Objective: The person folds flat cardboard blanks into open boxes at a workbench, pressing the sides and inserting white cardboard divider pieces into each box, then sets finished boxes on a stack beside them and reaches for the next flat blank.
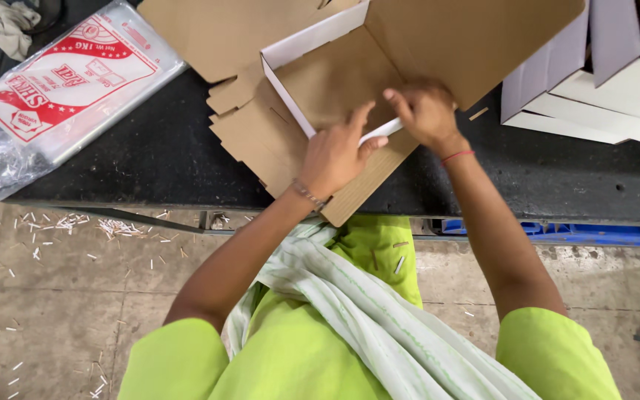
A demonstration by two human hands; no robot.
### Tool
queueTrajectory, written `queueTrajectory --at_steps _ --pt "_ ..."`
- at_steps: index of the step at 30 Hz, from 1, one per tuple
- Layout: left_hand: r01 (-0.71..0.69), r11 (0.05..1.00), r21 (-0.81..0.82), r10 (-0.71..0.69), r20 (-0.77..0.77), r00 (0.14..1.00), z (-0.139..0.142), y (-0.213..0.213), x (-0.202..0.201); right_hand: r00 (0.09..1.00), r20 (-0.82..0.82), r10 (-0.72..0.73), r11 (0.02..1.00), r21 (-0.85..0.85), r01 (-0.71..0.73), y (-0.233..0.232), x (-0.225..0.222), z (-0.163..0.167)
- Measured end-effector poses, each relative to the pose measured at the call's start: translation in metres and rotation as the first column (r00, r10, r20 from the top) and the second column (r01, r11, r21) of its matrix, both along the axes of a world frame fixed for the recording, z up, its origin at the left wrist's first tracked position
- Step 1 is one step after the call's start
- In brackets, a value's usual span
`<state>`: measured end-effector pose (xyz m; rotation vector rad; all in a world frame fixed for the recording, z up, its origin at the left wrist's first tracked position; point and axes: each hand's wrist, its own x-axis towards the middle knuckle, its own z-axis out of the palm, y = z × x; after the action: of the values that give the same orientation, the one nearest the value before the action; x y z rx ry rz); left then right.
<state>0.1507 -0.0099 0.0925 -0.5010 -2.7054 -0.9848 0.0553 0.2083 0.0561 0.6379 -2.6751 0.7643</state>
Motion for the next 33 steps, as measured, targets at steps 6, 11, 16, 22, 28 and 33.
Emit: queueTrajectory --at_steps 6,11,16,22,28,33 --pt "-0.183 0.901 0.393 0.256 -0.143 0.956 0.008 -0.071 0.021 0.975 -0.121 -0.185 0.973 -0.158 0.165 -0.008 0.024 0.050" --pt "-0.483 0.842 0.240 0.538 -0.299 0.788 -0.027 -0.105 0.048 0.992 -0.101 0.075 0.995 0.070 -0.068 -0.077 0.078 0.040" --pt "-0.370 0.577 0.728 0.420 0.123 0.899 -0.065 -0.102 0.076 0.990 0.104 0.090 0.985 0.135 -0.104 -0.103 0.082 0.042" --pt "-0.297 0.323 0.899 0.151 0.261 0.953 -0.094 -0.109 0.064 0.985 -0.081 0.151 0.988 0.053 -0.147 -0.078 0.092 0.089" --pt "-0.342 0.597 0.725 0.191 0.285 0.939 -0.073 -0.165 0.016 0.959 -0.073 0.273 0.928 -0.242 -0.283 -0.018 0.087 0.149" --pt "-0.422 0.889 0.179 0.457 -0.307 0.834 -0.016 -0.143 0.016 0.942 0.086 0.325 0.746 -0.635 -0.199 0.014 0.088 0.171"
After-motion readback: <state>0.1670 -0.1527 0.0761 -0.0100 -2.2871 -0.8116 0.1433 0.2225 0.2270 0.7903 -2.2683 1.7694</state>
